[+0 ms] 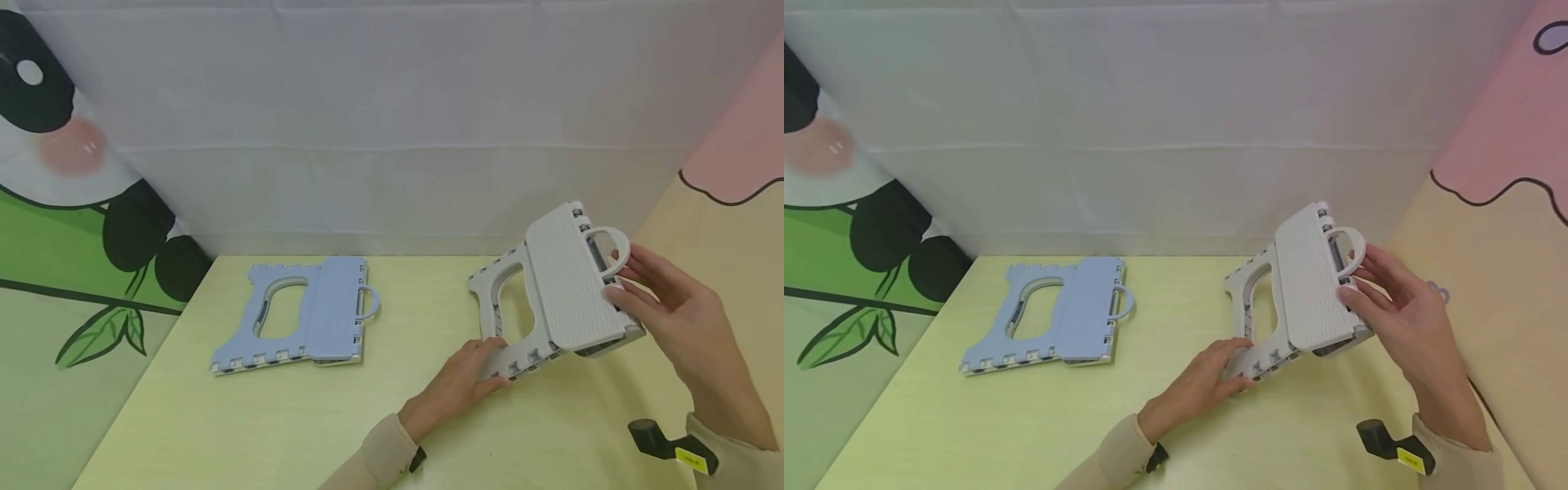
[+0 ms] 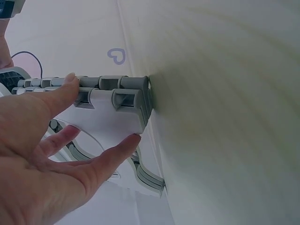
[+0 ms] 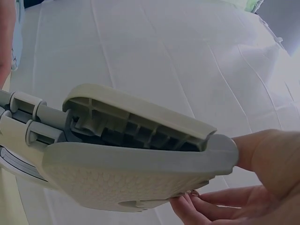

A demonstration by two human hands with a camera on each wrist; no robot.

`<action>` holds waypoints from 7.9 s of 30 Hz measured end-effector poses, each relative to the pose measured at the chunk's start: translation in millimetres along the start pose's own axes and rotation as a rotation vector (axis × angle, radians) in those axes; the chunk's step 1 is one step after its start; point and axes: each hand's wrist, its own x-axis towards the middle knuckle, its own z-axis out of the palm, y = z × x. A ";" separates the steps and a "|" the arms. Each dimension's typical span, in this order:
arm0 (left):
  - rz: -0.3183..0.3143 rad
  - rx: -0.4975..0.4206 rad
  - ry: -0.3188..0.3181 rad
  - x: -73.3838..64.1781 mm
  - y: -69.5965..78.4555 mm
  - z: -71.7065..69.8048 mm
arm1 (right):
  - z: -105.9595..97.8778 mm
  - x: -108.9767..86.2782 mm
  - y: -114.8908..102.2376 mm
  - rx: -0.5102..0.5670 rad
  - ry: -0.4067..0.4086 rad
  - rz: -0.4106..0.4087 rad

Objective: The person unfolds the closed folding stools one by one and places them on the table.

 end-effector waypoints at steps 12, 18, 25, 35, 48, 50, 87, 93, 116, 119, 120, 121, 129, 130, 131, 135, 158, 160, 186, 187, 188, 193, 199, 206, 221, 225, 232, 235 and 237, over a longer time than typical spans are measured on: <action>0.011 -0.069 -0.019 0.7 -0.1 -0.1 | 10.0 7.0 -10.9 -0.041 -0.028 -0.010; 0.022 -0.068 -0.014 0.8 2.9 -0.1 | 21.2 8.1 -19.3 -0.087 -0.033 0.000; 0.039 -0.056 0.004 0.7 8.0 -2.1 | 29.8 8.6 -22.7 -0.006 -0.051 -0.029; 0.092 -0.027 0.095 5.1 14.9 -1.4 | 42.8 9.9 -24.0 -0.113 -0.066 -0.115; 0.145 -0.113 0.047 11.3 16.1 -7.0 | 63.1 7.9 -31.0 -0.363 -0.028 -0.204; 0.149 -0.117 0.035 11.8 15.2 -7.4 | 65.7 7.7 -31.1 -0.399 -0.023 -0.221; 0.139 -0.268 -0.032 16.5 4.1 -11.4 | 88.9 9.8 -34.0 -0.273 -0.195 -0.242; 0.126 -0.287 -0.033 16.4 2.4 -11.1 | 88.9 7.1 -32.8 -0.279 -0.212 -0.255; 0.130 -0.335 -0.016 17.6 0.2 -9.3 | 65.0 -9.4 -8.5 -0.254 -0.147 -0.246; 0.132 -0.330 -0.012 17.7 0.7 -9.6 | 60.3 -11.8 0.4 -0.221 -0.164 -0.236; 0.133 -0.329 -0.010 17.8 0.8 -9.5 | 59.2 -12.5 3.3 -0.201 -0.172 -0.232; 0.133 -0.329 -0.010 17.8 0.9 -9.6 | 58.2 -13.3 6.0 -0.190 -0.181 -0.229; 0.140 -0.331 -0.008 17.5 0.9 -10.1 | 52.6 -19.3 25.4 -0.220 -0.214 -0.225; 0.142 -0.331 -0.008 17.4 1.0 -10.1 | 51.9 -20.3 27.7 -0.225 -0.212 -0.227; 0.144 -0.331 -0.008 17.4 1.0 -9.9 | 51.1 -21.4 30.3 -0.220 -0.211 -0.228; 0.140 -0.339 -0.014 17.4 1.4 -9.7 | 48.3 -26.9 41.9 -0.164 -0.214 -0.230; 0.143 -0.342 -0.019 16.3 -0.1 -8.0 | 52.2 -37.9 70.2 -0.258 -0.329 -0.152; 0.141 -0.342 -0.020 16.1 -0.2 -8.2 | 52.8 -37.6 71.9 -0.253 -0.335 -0.143; 0.138 -0.285 0.006 13.0 -0.8 -7.4 | 54.0 -33.2 94.9 -0.239 -0.421 -0.070; 0.138 -0.287 0.007 13.0 -1.0 -7.1 | 54.1 -32.8 96.3 -0.233 -0.425 -0.074; 0.137 -0.289 0.008 13.1 -1.3 -6.9 | 54.2 -32.6 97.4 -0.228 -0.428 -0.077; 0.146 -0.293 0.017 13.5 -1.7 -6.7 | 53.8 -32.5 103.1 -0.219 -0.429 -0.083; 0.147 -0.312 0.011 14.2 -0.9 -6.6 | 53.1 -33.4 108.4 -0.219 -0.421 -0.097; 0.134 -0.316 0.000 13.7 0.7 -10.1 | 50.1 -32.7 110.4 -0.240 -0.419 -0.131; 0.115 -0.309 -0.003 12.6 -1.4 -14.1 | 41.4 -28.0 107.5 -0.228 -0.440 -0.142; 0.112 -0.315 -0.005 12.5 -2.0 -15.3 | 39.2 -27.0 109.3 -0.227 -0.461 -0.130; 0.099 -0.308 -0.015 12.8 -3.3 -16.9 | 34.3 -24.9 113.6 -0.234 -0.476 -0.106; 0.092 -0.314 -0.014 12.9 -3.4 -17.9 | 31.5 -24.5 114.6 -0.242 -0.478 -0.108; 0.086 -0.324 -0.012 12.9 -3.2 -18.8 | 29.9 -24.1 114.8 -0.247 -0.478 -0.112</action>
